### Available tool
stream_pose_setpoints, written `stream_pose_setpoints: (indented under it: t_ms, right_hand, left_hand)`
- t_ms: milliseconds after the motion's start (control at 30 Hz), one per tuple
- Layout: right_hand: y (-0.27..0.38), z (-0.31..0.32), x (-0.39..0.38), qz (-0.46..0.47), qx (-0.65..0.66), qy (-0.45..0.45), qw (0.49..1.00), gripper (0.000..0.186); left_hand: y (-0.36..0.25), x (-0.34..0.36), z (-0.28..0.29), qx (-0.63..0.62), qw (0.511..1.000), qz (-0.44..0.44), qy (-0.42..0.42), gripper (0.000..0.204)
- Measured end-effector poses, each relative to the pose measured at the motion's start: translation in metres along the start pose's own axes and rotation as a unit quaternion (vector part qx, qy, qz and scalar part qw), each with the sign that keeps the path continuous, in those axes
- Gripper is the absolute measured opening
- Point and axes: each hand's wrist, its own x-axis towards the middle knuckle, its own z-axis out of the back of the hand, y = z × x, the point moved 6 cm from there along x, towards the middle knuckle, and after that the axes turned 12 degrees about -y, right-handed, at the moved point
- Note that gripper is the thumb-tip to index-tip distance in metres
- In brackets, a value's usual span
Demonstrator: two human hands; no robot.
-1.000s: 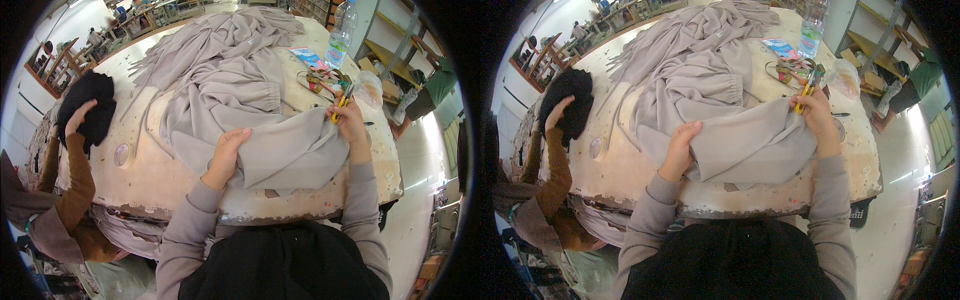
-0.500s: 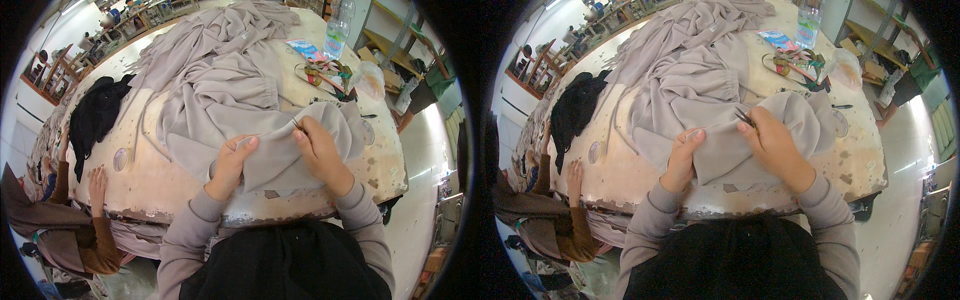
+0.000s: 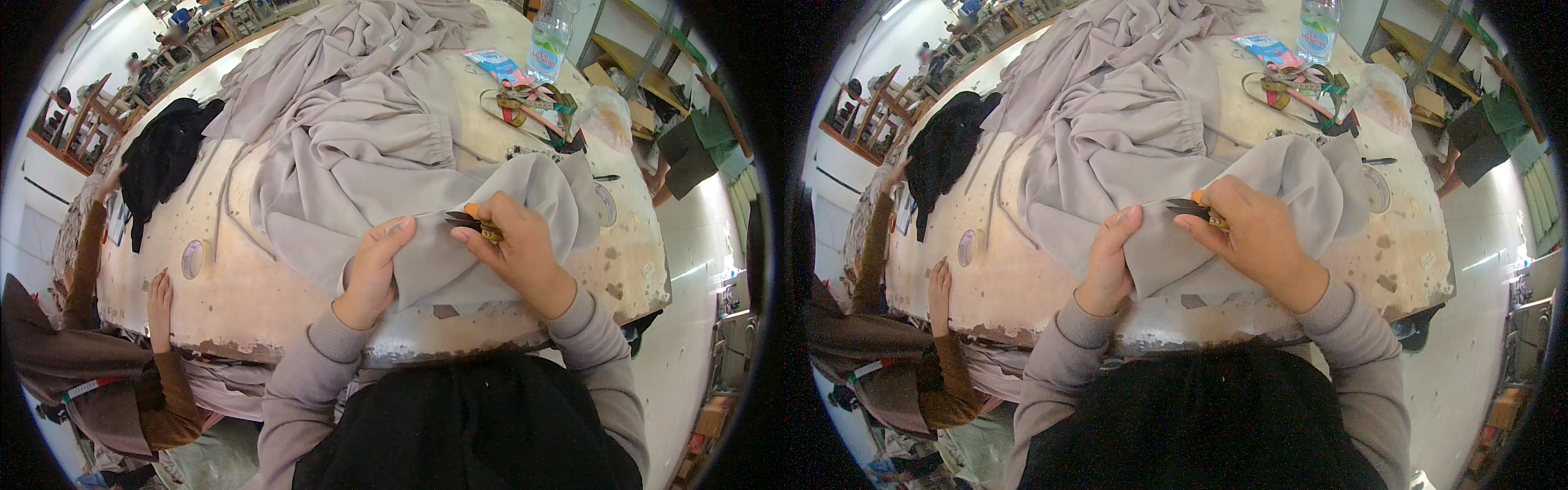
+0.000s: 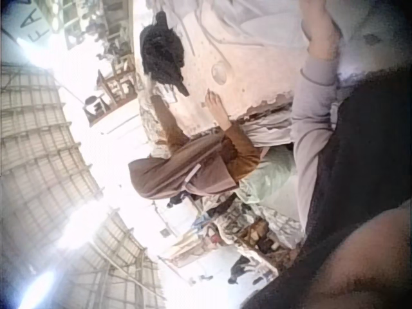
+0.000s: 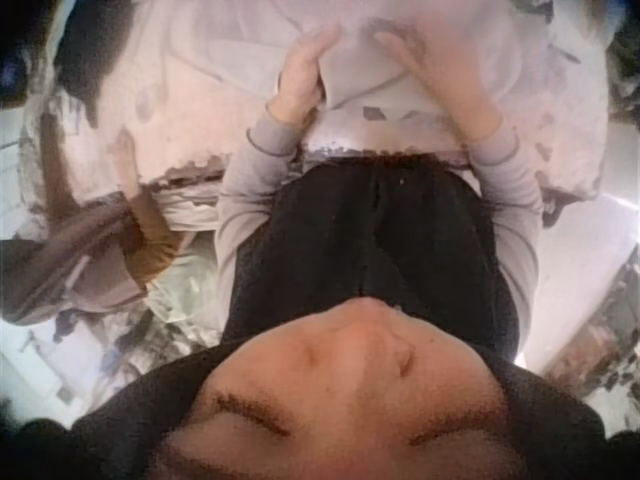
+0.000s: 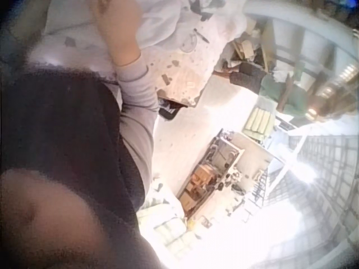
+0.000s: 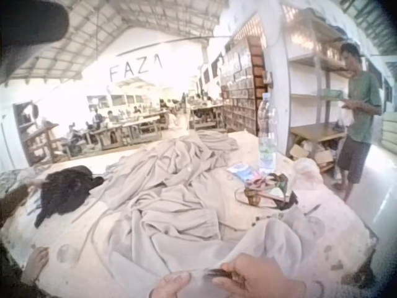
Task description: The person inspects a light gray garment on a worktable in a garment factory. They unfold and examine the waistband and drawstring, use shears to trim threads, and measure the waistband with a tape measure.
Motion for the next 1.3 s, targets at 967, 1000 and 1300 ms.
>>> stream_pose_setpoints:
  t_ms: [967, 1000, 1300]
  right_hand:
    - [-0.031, -0.012, 0.001, -0.219, 0.233, 0.127, 0.939, 0.027]
    - [-0.035, -0.009, 0.002, -0.226, 0.244, 0.105, 0.937, 0.029]
    - [-0.038, 0.001, 0.006, -0.173, 0.214, -0.049, 0.960, 0.024]
  left_hand:
    - [0.004, 0.000, 0.001, 0.057, 0.996, -0.071, -0.010, 0.019]
    - [0.002, 0.000, 0.001, 0.061, 0.994, -0.093, -0.007, 0.017]
    - [0.004, 0.000, 0.000, 0.063, 0.993, -0.084, -0.058, 0.021]
